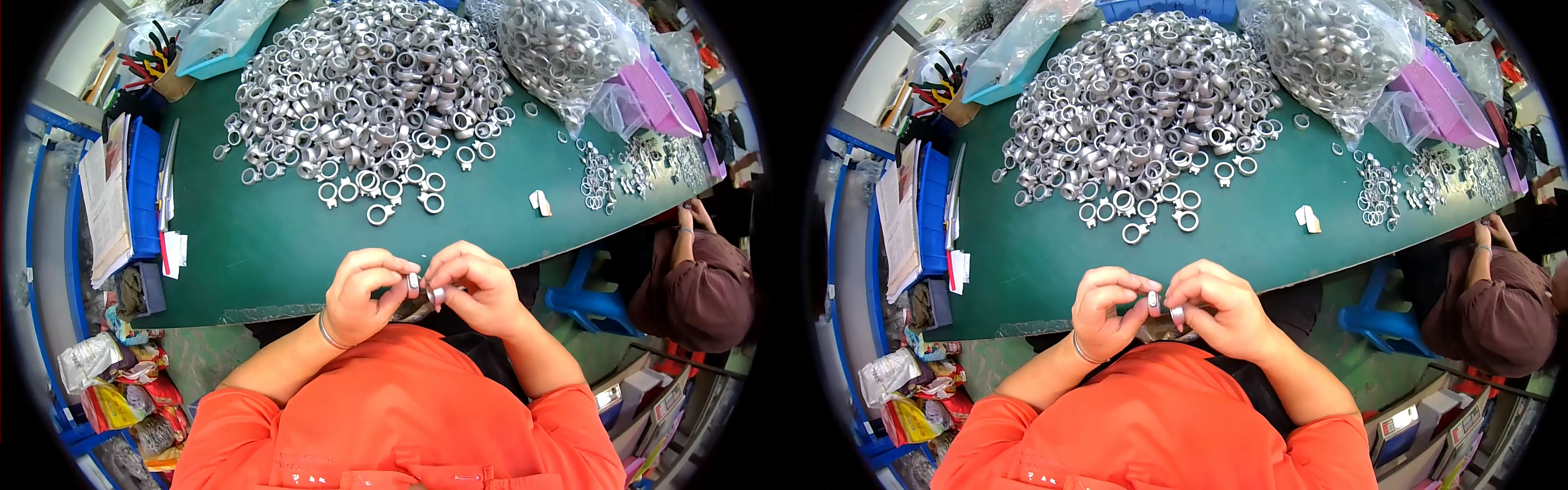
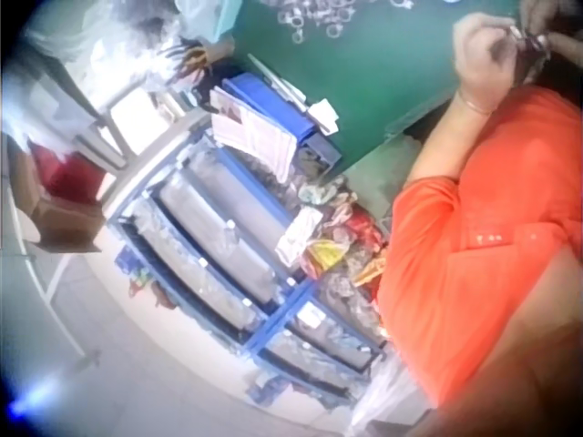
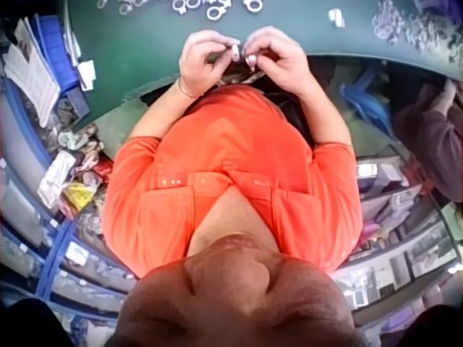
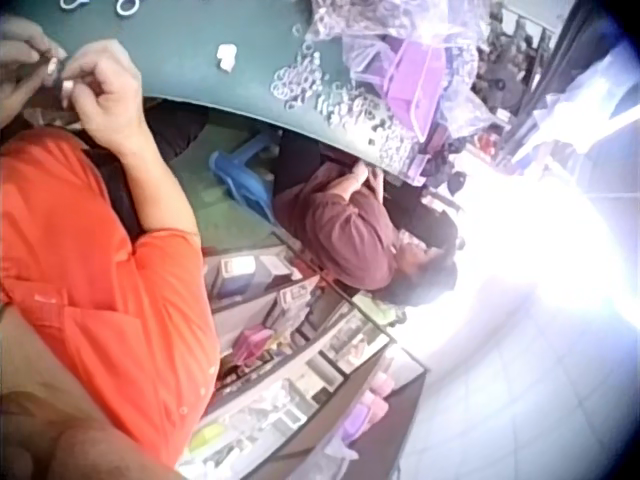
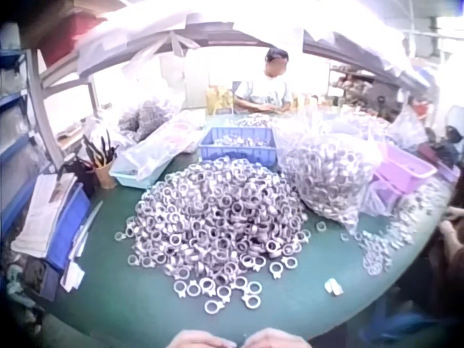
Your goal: The person gathers metal ring components from a pile on the workbench and fits the matching pieces together by hand.
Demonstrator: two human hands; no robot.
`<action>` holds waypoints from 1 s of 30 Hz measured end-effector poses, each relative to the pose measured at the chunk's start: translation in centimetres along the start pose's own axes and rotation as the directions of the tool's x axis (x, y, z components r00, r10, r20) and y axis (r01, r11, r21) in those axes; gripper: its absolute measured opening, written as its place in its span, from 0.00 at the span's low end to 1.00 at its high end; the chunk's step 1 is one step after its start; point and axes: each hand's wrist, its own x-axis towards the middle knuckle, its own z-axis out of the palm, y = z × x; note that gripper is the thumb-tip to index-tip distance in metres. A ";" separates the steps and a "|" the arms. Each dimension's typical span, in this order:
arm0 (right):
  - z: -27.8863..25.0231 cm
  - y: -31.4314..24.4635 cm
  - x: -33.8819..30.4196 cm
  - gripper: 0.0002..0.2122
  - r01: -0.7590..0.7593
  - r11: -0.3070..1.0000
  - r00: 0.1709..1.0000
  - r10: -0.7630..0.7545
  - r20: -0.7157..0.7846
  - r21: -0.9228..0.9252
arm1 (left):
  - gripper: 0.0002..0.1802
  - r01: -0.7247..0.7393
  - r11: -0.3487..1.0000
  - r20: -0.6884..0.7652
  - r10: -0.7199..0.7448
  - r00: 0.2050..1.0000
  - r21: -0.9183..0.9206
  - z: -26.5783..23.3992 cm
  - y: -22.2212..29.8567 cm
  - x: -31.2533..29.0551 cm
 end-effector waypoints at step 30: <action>-0.6 0.6 1.1 0.10 -0.030 0.958 0.998 0.013 0.061 0.284 | 0.14 0.624 0.483 0.335 -0.557 0.760 -0.614 -1.3 -1.0 0.7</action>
